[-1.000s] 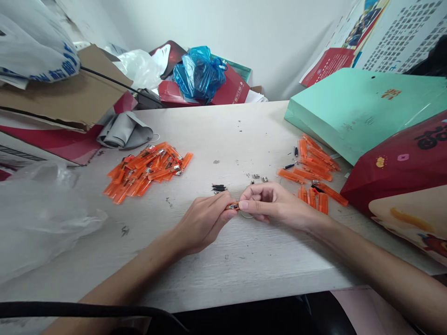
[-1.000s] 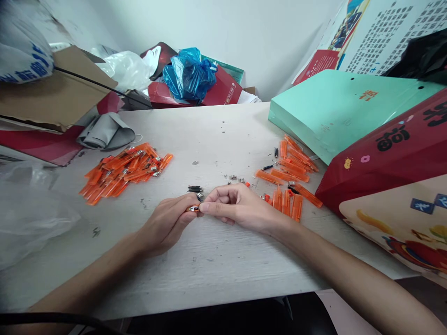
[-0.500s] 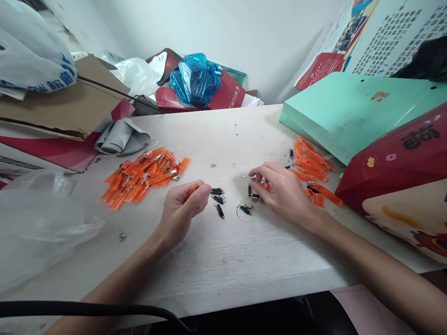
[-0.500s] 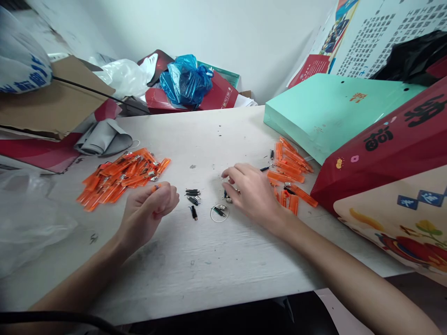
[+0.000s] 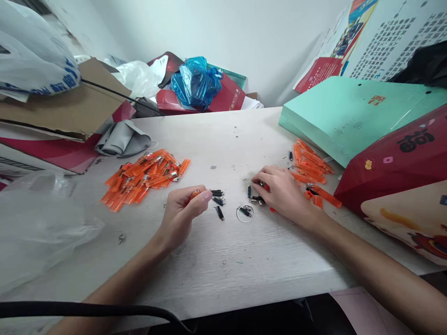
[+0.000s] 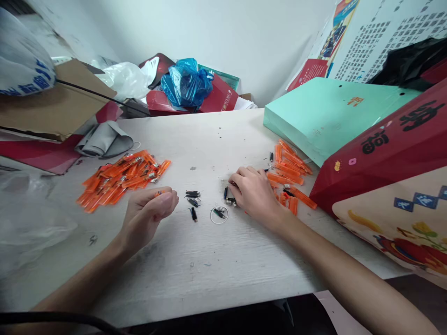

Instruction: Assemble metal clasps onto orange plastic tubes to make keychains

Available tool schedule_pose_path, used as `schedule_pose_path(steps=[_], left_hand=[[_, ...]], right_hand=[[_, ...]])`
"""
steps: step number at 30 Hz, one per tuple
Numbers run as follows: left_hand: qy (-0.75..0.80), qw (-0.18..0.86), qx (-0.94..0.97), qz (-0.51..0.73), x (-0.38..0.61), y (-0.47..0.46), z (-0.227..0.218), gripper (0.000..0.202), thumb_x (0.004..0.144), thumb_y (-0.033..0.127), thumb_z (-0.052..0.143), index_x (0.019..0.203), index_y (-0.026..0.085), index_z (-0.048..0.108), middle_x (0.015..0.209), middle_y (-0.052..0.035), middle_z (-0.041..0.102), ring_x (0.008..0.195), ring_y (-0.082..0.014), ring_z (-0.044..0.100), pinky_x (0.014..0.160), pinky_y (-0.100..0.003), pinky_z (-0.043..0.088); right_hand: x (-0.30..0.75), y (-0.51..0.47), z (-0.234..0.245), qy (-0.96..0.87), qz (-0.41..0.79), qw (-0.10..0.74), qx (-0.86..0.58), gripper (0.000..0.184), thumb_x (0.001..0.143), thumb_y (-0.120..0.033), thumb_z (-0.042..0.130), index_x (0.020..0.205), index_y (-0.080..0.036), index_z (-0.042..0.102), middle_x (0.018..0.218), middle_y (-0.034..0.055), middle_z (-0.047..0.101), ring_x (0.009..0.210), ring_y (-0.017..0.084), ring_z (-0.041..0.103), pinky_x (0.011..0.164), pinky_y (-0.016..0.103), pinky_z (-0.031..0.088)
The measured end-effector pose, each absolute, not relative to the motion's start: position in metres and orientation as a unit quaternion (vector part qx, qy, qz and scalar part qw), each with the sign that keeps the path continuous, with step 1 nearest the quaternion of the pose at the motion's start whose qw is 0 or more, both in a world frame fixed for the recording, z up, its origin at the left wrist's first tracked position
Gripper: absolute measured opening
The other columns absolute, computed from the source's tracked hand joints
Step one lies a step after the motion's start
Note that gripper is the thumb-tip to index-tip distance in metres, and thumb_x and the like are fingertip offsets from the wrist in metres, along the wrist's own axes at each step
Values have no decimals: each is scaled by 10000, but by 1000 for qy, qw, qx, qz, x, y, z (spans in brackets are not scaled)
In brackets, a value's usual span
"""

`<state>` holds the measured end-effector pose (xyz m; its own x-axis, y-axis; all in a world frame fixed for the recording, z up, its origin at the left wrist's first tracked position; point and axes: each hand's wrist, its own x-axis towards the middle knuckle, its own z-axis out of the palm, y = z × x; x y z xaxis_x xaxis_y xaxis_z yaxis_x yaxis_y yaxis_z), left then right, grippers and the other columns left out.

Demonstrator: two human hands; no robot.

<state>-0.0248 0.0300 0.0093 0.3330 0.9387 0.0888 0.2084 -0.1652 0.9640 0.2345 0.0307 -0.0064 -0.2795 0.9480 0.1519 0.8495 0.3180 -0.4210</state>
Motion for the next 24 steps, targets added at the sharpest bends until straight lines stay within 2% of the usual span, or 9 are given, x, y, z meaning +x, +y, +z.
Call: schedule_pose_path(steps=[12, 19, 24], left_hand=[[406, 491, 670, 381, -28, 28, 10, 460, 924, 301, 568, 609, 181, 255, 596, 20, 203, 550, -117, 208, 550, -337, 140], [397, 600, 532, 447, -23, 39, 13, 449, 784, 258, 619, 478, 172, 301, 479, 37, 251, 471, -86, 233, 500, -307, 173], [419, 623, 467, 467, -23, 45, 22, 437, 813, 275, 553, 490, 176, 277, 468, 51, 211, 436, -74, 191, 473, -276, 202]], right_hand=[[239, 33, -11, -786, 156, 210, -559, 121, 1001, -233, 600, 991, -211, 718, 967, 51, 694, 908, 193, 611, 793, 322, 392], [237, 32, -10, -786, 151, 196, -567, 141, 1002, -236, 598, 942, -195, 718, 939, 52, 689, 906, 197, 610, 786, 325, 394], [238, 33, -12, -783, 149, 194, -573, 136, 995, -241, 605, 941, -197, 722, 954, 55, 693, 918, 208, 621, 795, 339, 394]])
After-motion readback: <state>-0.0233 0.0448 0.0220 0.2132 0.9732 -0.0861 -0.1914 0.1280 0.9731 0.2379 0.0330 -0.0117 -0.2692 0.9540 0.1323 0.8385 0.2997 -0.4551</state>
